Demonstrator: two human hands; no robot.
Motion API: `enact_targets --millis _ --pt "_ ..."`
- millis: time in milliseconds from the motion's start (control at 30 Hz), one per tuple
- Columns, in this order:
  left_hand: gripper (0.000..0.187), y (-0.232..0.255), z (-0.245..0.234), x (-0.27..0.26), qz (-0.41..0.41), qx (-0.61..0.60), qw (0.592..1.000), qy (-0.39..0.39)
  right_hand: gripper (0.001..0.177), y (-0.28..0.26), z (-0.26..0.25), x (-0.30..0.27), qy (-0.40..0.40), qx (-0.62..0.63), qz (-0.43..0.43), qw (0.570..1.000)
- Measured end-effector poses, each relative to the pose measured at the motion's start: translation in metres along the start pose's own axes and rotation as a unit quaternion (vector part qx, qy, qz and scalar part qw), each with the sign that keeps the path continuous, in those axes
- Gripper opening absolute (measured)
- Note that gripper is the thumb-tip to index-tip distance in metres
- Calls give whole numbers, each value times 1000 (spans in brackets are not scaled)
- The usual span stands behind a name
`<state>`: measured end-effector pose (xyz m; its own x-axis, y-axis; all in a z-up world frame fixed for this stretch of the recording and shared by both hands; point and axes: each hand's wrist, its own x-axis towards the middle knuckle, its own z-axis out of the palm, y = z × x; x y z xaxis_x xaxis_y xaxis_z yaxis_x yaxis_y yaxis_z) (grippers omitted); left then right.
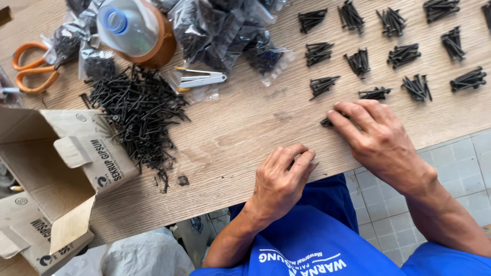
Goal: The person sorts black nails on a wooden table, picking them up from a large pile and arranging them into smaller, organized groups. The person uses both hands to handle the nails, occasionally moving them between different piles on the table surface.
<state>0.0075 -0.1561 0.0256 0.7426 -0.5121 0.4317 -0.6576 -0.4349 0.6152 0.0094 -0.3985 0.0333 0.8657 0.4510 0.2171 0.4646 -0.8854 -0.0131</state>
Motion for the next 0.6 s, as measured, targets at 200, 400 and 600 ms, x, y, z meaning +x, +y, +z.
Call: enact_targets --millis 200,400,600 --pt "13 -3 1 -4 2 -4 1000 11 35 9 3 -5 5 5 -25 1000" --pt "13 -3 2 -6 -2 -11 1000 14 34 10 -2 -7 15 21 -22 999" --pt "14 -6 0 -10 4 -58 998 28 29 -4 -13 3 82 95 -31 992"
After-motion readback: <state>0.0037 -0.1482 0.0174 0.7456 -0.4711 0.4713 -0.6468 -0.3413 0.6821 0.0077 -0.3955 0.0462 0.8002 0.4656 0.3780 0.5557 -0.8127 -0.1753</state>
